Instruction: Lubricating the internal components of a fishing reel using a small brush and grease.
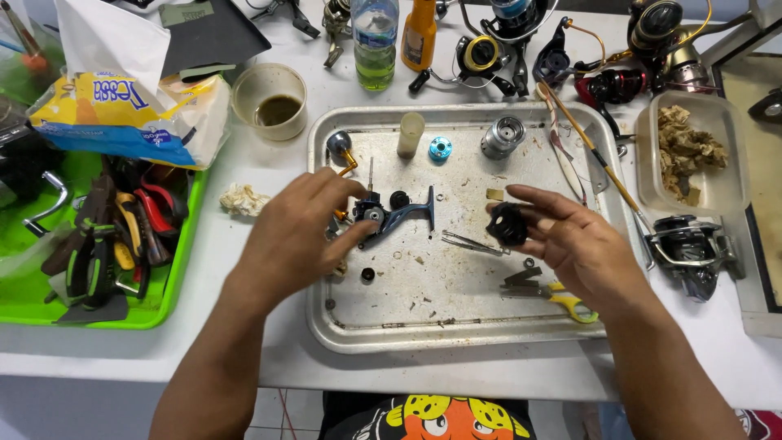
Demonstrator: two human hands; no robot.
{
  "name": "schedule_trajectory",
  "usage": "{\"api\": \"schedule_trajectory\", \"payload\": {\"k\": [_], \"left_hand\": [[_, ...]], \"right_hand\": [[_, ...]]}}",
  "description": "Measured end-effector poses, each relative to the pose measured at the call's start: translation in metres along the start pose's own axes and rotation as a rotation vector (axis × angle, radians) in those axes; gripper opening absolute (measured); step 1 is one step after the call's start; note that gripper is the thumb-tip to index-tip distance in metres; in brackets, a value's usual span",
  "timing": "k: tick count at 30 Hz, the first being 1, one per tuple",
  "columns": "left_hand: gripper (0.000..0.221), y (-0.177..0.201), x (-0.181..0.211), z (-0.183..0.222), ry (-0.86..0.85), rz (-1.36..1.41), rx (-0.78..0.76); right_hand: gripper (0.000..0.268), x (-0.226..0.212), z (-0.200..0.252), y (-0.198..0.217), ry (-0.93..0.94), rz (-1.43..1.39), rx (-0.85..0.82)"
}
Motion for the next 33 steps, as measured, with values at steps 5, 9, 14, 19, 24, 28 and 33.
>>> {"api": "schedule_trajectory", "payload": {"k": [5,9,14,19,24,28,33], "left_hand": [[0.047,-0.019,0.053,-0.004,-0.113,0.193,0.001],[0.054,-0.035,0.067,-0.002,-0.176,0.267,-0.052],[0.046,-0.036,0.074,-0.001,-0.210,0.291,-0.068],[0.047,-0.035,0.076,-0.002,-0.235,0.354,-0.119],[0.048,-0.031,0.068,-0.004,-0.194,0.417,-0.069],[0.053,-0.024,0.056,0.000,-0.162,0.372,0.041],[0.054,-0.040,0.053,0.002,-0.022,0.486,-0.115]], "right_hand": [[0.059,0.031,0.006,-0.016,-0.060,-0.001,-0.126],[0.070,0.060,0.002,0.011,-0.020,-0.044,-0.411],[0.076,0.055,0.008,-0.013,-0.013,-0.037,-0.497],[0.077,0.046,0.014,-0.025,-0.025,0.009,-0.546],[0.074,0.018,0.015,-0.014,0.110,0.268,-0.334],[0.040,-0.019,0.022,0.016,0.173,0.778,0.106],[0.021,0.000,0.016,0.042,0.037,1.610,0.066]]}}
Point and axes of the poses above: each hand's wrist, its own z-axis away from the middle knuckle, its own y-axis out of the back of the hand, x = y × z, the point moved 4 cm from there along -z, towards the middle knuckle, and after that the axes turned 15 degrees about -z, right-handed, at the moved point
